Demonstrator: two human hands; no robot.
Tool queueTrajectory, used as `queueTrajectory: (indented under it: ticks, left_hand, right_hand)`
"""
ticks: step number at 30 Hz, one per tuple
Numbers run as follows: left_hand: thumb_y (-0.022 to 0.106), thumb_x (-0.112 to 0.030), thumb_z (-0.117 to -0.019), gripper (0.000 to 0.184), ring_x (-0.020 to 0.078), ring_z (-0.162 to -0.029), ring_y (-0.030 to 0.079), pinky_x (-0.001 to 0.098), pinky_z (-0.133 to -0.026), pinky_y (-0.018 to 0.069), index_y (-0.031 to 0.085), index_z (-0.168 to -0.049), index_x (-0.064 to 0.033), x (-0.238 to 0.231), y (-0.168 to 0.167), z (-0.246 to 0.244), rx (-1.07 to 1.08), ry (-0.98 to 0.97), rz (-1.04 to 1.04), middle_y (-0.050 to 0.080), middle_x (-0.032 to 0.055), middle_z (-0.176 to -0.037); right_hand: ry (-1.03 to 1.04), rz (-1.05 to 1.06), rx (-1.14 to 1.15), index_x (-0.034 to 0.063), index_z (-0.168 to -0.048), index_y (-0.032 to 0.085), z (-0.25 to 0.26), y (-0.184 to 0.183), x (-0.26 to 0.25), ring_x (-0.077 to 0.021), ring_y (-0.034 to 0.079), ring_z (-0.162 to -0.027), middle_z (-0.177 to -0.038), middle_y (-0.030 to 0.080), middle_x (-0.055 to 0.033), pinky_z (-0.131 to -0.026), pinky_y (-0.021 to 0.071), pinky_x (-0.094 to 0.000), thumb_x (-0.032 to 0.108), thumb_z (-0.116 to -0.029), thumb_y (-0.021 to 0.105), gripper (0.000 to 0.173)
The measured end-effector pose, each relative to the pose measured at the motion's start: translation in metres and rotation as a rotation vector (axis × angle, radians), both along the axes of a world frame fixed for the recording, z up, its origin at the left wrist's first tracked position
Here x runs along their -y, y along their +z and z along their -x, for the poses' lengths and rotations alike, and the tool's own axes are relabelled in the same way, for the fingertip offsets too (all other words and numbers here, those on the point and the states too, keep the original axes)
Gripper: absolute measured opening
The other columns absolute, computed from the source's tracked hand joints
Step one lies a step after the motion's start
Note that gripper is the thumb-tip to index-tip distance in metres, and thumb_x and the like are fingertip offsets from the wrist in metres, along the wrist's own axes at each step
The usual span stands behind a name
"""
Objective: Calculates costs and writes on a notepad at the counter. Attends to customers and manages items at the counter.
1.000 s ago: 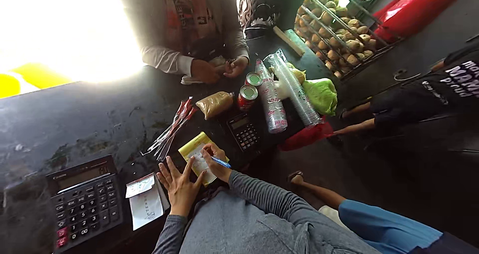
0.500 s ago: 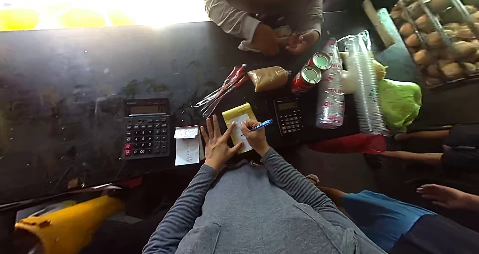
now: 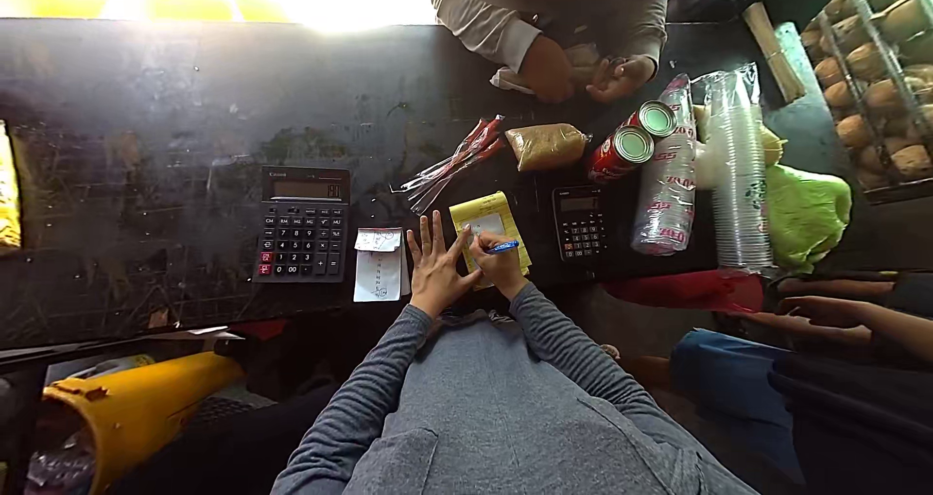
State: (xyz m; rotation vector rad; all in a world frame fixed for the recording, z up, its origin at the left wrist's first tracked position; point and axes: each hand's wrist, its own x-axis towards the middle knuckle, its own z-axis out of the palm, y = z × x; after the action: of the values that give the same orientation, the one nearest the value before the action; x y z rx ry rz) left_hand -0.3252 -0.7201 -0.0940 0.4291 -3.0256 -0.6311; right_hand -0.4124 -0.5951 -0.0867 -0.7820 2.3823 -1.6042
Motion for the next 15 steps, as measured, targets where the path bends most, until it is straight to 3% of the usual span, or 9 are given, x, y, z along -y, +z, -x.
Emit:
queueTrajectory:
  ticks: [9,15]
  left_hand:
    - [0.059,-0.078,-0.0818,0.085,0.0460,-0.156,0.000,0.0712,-0.119,-0.0029,0.046,-0.154,-0.0360,0.0006,-0.0013,0.0001,-0.027,0.000,-0.006,0.010,0.0268,-0.168]
    - [0.059,-0.079,-0.0809,0.085,0.0442,-0.157,0.000,0.0700,-0.120,-0.0030,0.046,-0.154,-0.0369,0.0007,-0.0008,0.0005,-0.013,-0.001,-0.004,0.009,0.0258,-0.169]
  right_hand:
    - [-0.057,0.114,0.083,0.0078,-0.061,0.048,-0.0001,-0.0017,-0.0028,-0.0037,0.041,-0.048,-0.054,0.044,0.0034,-0.048,0.0364,-0.0220,0.003,-0.0883,0.063,0.031]
    - [-0.065,0.024,0.020,0.0060,-0.060,0.050,-0.0004,-0.0003,-0.0017,-0.0074,0.043,-0.048,-0.053,0.045,0.0002,-0.047,0.0370,-0.0262,0.004,-0.0879,0.063,0.031]
